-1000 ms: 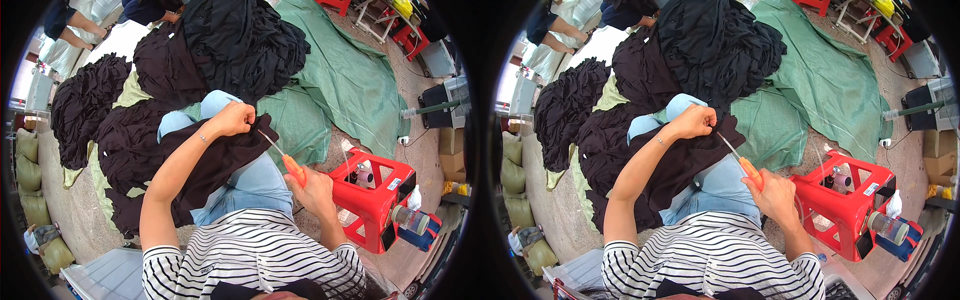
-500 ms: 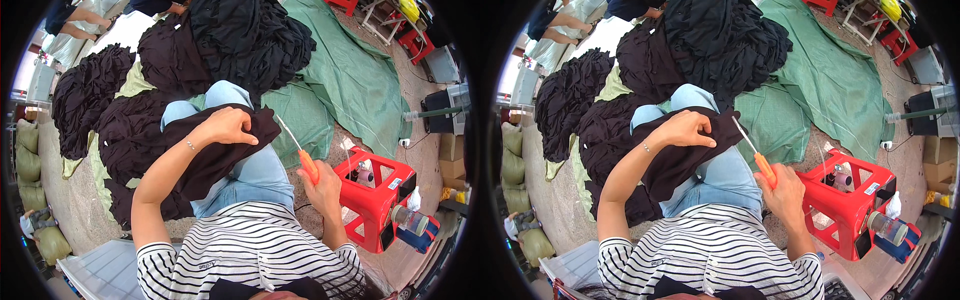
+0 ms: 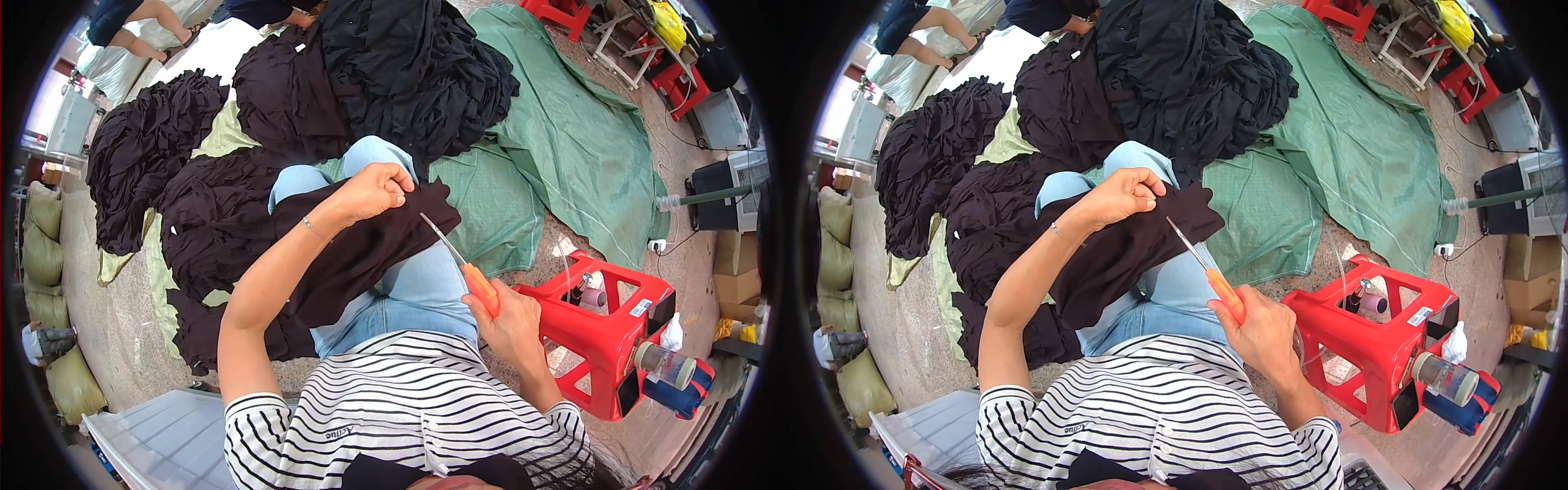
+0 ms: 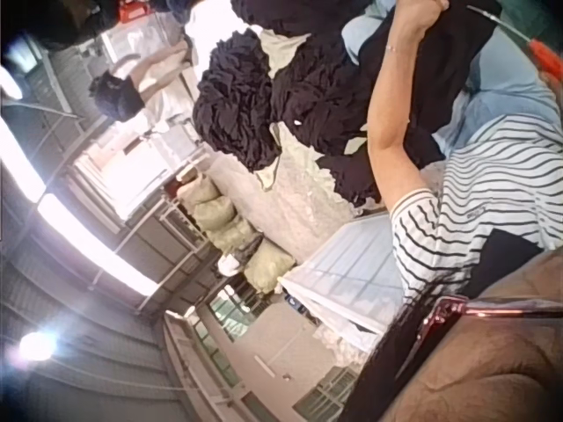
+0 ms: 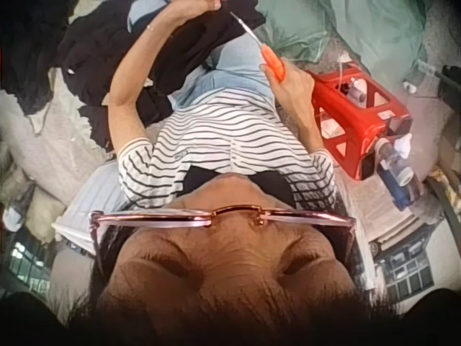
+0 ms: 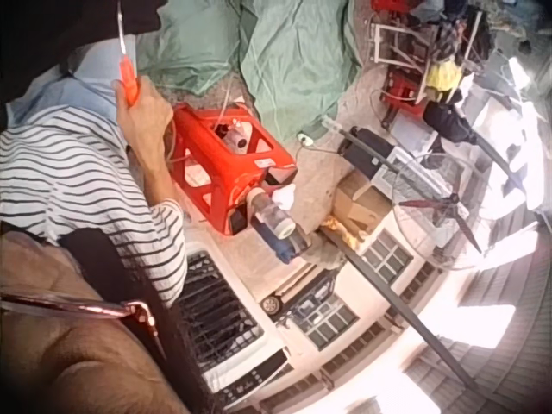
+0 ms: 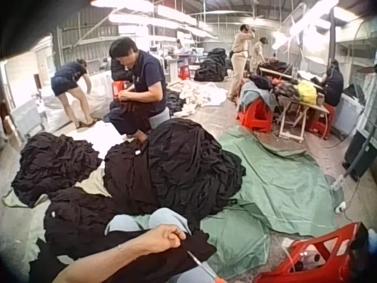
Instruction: Trimming excess threads and fabric from dark garments using scissors in a textile manufacturing environment.
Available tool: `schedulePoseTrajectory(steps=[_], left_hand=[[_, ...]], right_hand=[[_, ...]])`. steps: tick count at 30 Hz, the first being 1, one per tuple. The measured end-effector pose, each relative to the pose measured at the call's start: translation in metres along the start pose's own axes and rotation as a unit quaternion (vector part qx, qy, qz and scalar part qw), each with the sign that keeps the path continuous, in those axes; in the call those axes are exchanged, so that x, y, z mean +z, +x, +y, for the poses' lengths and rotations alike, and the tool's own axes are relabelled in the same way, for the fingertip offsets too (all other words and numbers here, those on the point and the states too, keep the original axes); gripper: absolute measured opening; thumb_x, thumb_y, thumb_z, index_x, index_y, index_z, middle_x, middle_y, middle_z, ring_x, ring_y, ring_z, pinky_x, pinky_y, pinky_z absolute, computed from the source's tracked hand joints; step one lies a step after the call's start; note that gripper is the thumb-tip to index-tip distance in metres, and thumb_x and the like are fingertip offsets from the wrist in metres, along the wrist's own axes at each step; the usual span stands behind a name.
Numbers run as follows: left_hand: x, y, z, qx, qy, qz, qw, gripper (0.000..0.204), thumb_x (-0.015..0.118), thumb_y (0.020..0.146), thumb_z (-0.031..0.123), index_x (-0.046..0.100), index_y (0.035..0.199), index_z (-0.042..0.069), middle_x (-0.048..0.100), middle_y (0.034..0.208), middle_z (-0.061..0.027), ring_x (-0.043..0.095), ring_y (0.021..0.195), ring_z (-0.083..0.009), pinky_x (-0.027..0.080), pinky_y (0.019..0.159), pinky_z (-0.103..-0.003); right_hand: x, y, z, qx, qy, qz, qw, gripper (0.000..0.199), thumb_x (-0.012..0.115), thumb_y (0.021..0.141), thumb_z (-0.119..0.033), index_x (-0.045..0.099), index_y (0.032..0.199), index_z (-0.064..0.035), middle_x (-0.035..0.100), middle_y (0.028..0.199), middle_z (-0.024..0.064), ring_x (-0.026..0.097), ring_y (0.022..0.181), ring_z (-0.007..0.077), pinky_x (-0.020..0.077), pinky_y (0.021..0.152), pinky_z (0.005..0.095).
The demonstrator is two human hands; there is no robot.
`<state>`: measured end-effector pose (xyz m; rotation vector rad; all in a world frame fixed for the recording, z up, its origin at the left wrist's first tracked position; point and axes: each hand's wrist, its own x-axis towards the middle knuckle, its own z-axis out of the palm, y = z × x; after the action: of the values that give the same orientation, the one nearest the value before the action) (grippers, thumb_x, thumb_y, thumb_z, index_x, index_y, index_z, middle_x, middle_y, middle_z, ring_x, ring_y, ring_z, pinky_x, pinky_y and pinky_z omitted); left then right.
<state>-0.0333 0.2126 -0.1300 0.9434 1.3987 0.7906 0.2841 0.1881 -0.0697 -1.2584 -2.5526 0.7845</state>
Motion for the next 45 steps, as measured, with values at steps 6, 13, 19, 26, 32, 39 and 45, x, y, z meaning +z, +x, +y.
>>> schedulePoseTrajectory(steps=[6,13,19,26,32,39,45], left_hand=[[0.000,-0.002,0.004,0.005,0.023,0.019,1.000,0.022,0.063,0.088,-0.002,0.058,0.109,0.000,0.062,0.080,0.0010,0.054,0.074,-0.0040,0.043,0.072,-0.020],[-0.024,-0.008,0.017,-0.021,0.176,-0.178,0.968,0.037,0.081,0.081,0.016,0.060,0.106,-0.002,0.058,0.074,0.0018,0.051,0.072,-0.0067,0.040,0.067,-0.023],[-0.025,0.009,0.056,0.089,0.332,-0.170,0.924,0.027,0.070,0.083,0.015,0.054,0.068,-0.002,0.048,0.058,-0.0004,0.042,0.056,-0.0100,0.036,0.054,-0.032],[0.012,0.039,0.078,-0.065,0.431,-0.130,0.890,0.021,0.065,0.084,0.011,0.068,0.095,-0.006,0.069,0.085,-0.0195,0.070,0.069,-0.0323,0.057,0.057,-0.042],[0.019,0.048,0.057,0.000,0.411,-0.114,0.904,0.019,0.065,0.082,0.011,0.071,0.090,-0.006,0.070,0.087,-0.0215,0.069,0.074,-0.0332,0.051,0.059,-0.046],[0.033,0.058,0.035,0.112,0.415,0.137,0.893,0.043,0.070,0.086,0.028,0.059,0.114,-0.003,0.067,0.108,-0.0255,0.065,0.101,-0.0401,0.053,0.083,-0.047],[0.050,0.078,0.032,-0.085,0.621,0.016,0.779,0.116,0.034,0.072,0.094,0.062,0.130,-0.002,0.050,0.143,-0.0264,0.040,0.139,-0.0369,0.018,0.116,-0.058]], right_hand=[[0.002,0.006,0.002,-0.010,0.009,0.000,1.000,0.038,0.073,0.087,-0.041,0.059,0.082,-0.0056,0.059,0.063,0.0126,0.061,0.056,0.0354,0.0428,0.049,0.0443],[-0.004,0.003,0.004,0.032,0.049,0.042,0.997,0.036,0.073,0.088,-0.037,0.058,0.083,-0.0049,0.059,0.066,0.0159,0.059,0.060,0.0397,0.0427,0.051,0.0440],[-0.006,-0.001,0.002,-0.001,0.045,0.014,0.999,0.034,0.074,0.087,-0.035,0.059,0.085,-0.0055,0.058,0.068,0.0153,0.059,0.061,0.0388,0.0431,0.052,0.0441],[-0.007,-0.001,-0.016,-0.039,0.002,-0.002,0.999,0.037,0.073,0.087,-0.040,0.057,0.081,-0.0065,0.058,0.066,0.0121,0.059,0.058,0.0347,0.0422,0.050,0.0430],[-0.004,0.000,-0.013,-0.037,-0.011,0.012,0.999,0.040,0.072,0.087,-0.042,0.057,0.080,-0.0065,0.056,0.060,0.0109,0.058,0.054,0.0346,0.0419,0.049,0.0425],[-0.001,0.004,0.013,0.062,0.087,0.140,0.984,0.034,0.070,0.091,-0.032,0.055,0.084,-0.0029,0.057,0.069,0.0199,0.058,0.065,0.0425,0.0436,0.056,0.0464],[-0.005,0.017,0.047,0.123,0.030,0.207,0.970,0.036,0.066,0.094,-0.035,0.056,0.086,-0.0023,0.058,0.072,0.0214,0.059,0.068,0.0440,0.0433,0.059,0.0481]])
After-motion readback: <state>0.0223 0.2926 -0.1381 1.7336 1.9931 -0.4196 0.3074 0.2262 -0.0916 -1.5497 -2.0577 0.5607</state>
